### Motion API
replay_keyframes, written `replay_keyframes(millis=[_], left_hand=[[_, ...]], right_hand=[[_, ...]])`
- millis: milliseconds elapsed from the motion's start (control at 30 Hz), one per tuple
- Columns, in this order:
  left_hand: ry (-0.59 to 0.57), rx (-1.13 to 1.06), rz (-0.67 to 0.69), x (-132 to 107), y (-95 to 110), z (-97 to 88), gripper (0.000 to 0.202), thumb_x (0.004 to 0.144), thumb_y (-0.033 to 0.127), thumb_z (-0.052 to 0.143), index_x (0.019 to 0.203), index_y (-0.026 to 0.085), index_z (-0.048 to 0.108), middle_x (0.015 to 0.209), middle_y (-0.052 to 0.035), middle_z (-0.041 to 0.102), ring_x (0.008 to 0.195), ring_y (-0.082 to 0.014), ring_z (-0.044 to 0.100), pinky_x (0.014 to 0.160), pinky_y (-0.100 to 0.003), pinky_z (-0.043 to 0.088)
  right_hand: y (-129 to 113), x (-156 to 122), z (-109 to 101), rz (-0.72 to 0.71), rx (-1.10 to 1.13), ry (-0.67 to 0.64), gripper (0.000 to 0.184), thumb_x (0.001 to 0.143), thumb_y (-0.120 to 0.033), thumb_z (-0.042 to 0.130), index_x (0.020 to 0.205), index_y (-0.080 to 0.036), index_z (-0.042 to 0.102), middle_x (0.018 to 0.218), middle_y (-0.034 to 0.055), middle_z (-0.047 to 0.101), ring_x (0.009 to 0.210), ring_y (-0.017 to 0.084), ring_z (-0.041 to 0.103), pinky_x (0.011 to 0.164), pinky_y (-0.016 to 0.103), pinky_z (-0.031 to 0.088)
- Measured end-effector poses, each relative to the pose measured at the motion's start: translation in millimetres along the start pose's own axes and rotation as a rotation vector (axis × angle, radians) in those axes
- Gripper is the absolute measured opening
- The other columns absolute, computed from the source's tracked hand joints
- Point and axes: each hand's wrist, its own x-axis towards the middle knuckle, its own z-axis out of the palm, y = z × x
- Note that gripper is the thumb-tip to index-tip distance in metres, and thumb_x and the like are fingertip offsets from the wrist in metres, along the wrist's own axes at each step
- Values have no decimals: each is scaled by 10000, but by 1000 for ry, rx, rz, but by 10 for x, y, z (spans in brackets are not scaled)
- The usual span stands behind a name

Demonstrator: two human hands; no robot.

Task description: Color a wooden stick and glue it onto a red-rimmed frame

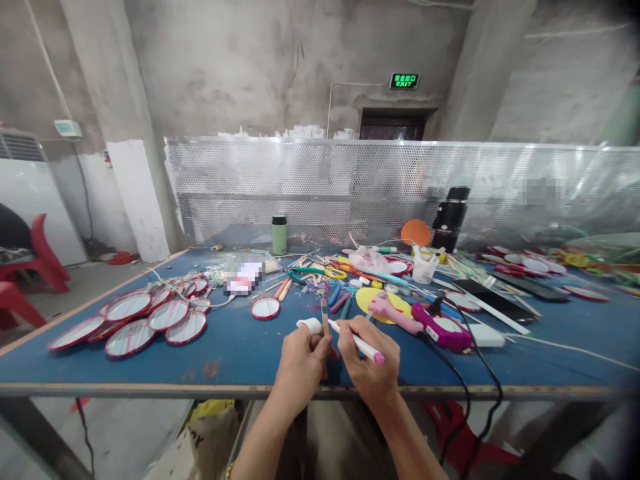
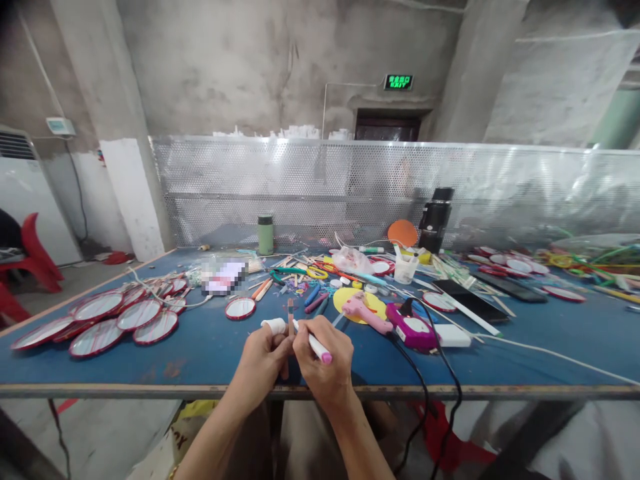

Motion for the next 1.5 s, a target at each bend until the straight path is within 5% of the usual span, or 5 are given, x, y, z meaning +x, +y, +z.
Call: replay_keyframes(millis=[1500], left_hand=[[-15, 2, 7, -13, 4, -15, 281, 875, 368, 550, 640, 215, 531, 468, 44, 533, 392, -123, 511, 454, -217, 346]], right_hand=[[-53, 11, 3, 73, 57, 37, 193, 946, -123, 529, 811, -191, 650, 647, -4, 636, 563, 117, 600, 572, 231, 480]])
